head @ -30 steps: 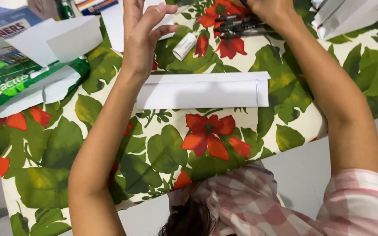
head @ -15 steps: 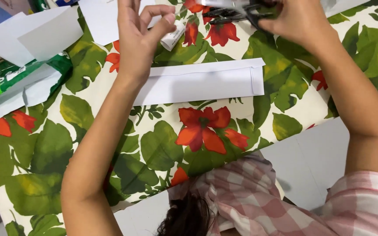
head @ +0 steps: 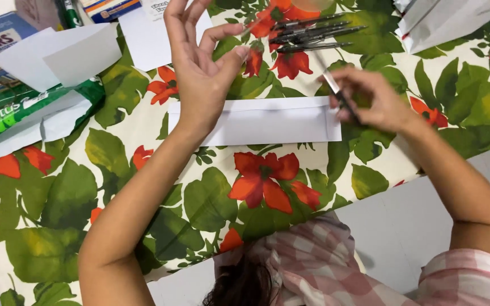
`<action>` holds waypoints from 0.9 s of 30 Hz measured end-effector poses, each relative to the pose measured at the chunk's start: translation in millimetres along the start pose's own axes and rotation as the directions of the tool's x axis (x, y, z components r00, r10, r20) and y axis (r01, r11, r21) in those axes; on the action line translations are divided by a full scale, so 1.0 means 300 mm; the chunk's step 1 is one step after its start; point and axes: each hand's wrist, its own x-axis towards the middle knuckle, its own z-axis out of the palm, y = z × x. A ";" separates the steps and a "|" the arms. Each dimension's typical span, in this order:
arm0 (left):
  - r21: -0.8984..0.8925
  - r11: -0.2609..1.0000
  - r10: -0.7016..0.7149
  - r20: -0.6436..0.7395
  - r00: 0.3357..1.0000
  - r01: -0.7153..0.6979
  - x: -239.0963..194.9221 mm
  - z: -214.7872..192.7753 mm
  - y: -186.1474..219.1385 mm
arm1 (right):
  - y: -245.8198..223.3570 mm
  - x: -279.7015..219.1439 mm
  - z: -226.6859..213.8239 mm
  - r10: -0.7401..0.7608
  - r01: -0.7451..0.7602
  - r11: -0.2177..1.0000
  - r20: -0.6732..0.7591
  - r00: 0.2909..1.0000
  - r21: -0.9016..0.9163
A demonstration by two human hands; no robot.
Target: Folding paper into small bags and securing them with adhesive tape cut by scissors.
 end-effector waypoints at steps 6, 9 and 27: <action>-0.059 0.998 0.001 -0.042 0.999 -0.003 -0.006 0.008 0.005 | -0.089 0.021 0.082 0.041 -0.041 0.999 -0.039 0.998 0.002; -0.052 0.999 0.010 -0.038 0.999 -0.012 -0.004 0.005 0.018 | -0.105 0.039 0.085 0.053 -0.047 0.996 -0.082 0.995 0.072; -0.067 0.997 -0.036 -0.051 0.998 0.032 0.001 0.016 0.038 | -0.083 0.034 0.089 -0.020 0.031 0.997 -0.171 0.985 0.064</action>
